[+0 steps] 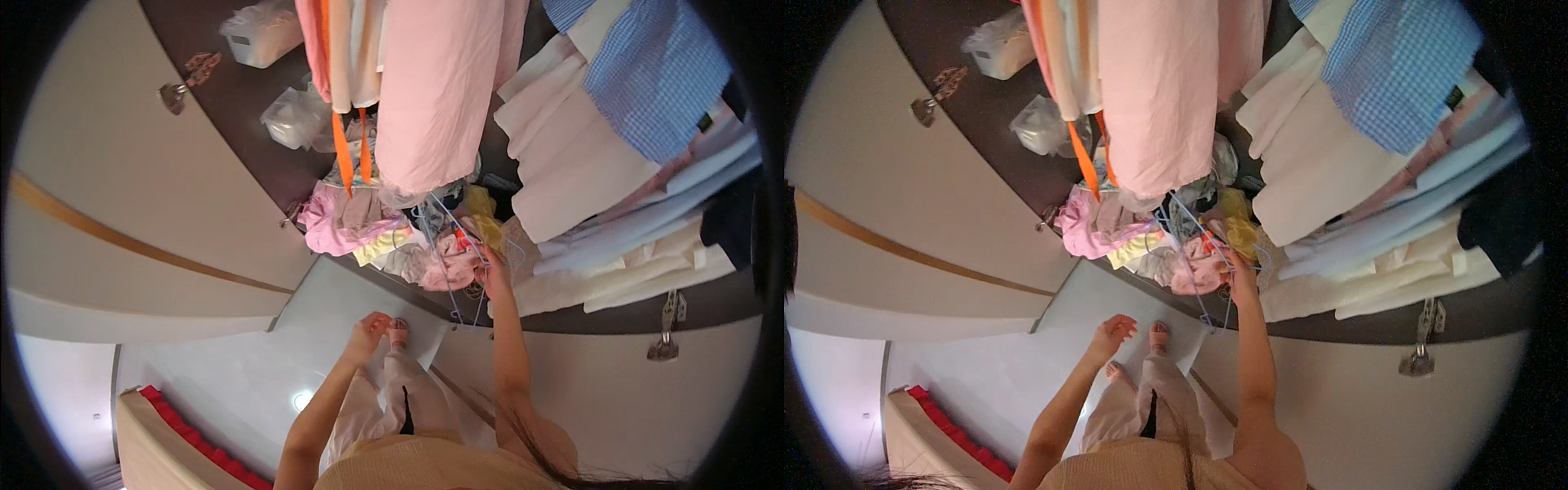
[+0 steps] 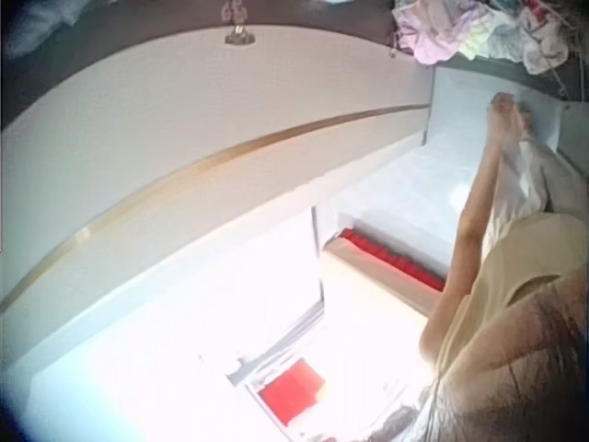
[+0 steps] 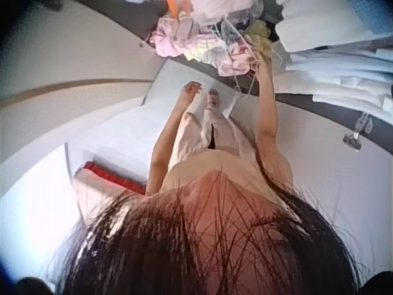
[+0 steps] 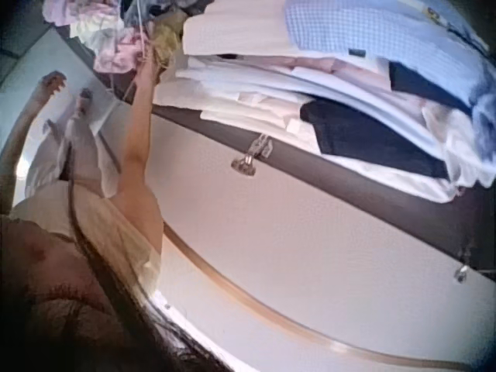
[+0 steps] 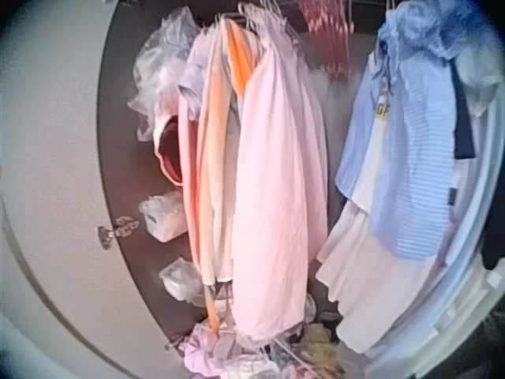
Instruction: The person hangs various children's clothing items on hangers and places them into a wardrobe. They handle shirts, pants, and dresses one by one, placing each on a hanger and then hanging it on the wardrobe rod.
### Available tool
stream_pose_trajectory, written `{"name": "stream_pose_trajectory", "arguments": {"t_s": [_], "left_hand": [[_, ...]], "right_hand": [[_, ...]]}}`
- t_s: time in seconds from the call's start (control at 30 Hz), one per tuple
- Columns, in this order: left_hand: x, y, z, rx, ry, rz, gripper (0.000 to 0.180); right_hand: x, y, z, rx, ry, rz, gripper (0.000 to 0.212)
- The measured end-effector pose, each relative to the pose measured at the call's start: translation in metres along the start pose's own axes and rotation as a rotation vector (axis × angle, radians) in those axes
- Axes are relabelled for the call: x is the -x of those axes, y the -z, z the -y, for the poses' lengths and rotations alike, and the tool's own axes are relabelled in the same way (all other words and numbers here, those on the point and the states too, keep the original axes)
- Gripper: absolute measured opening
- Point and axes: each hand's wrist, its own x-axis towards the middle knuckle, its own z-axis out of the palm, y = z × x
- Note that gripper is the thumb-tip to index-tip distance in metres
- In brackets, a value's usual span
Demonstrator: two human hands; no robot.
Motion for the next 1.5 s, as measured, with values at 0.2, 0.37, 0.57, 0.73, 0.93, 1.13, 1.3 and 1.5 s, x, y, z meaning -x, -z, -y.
{"name": "stream_pose_trajectory", "arguments": {"t_s": [0.2,0.37,0.57,0.73,0.93,1.13,1.3,1.5], "left_hand": [[0.040,0.051,-0.034,-0.208,-0.268,-0.177,0.040],[0.095,0.061,-0.066,-0.186,-0.466,-0.092,0.050],[0.124,0.092,-0.057,0.051,-0.452,-0.276,0.021],[0.168,0.125,-0.143,0.144,-0.506,-0.513,0.015],[0.208,0.147,-0.185,0.186,-0.447,-0.365,0.015],[0.242,0.154,-0.213,0.254,-0.457,-0.199,0.020],[0.264,0.164,-0.222,0.439,-0.469,-0.112,0.021],[0.273,0.168,-0.221,0.495,-0.476,-0.143,0.022]], "right_hand": [[0.108,-0.095,0.035,-0.391,0.019,0.419,0.036],[0.162,-0.150,0.029,-0.608,-0.114,0.479,0.038],[0.211,-0.180,0.032,-0.282,-0.038,0.260,0.039],[0.214,-0.149,0.012,0.094,0.039,0.053,0.036],[0.246,-0.159,0.006,0.554,0.311,0.175,0.028],[0.266,-0.207,-0.006,0.367,0.408,0.375,0.030],[0.276,-0.262,-0.010,0.311,0.295,0.595,0.045],[0.288,-0.291,0.017,0.526,0.611,0.918,0.045]]}}
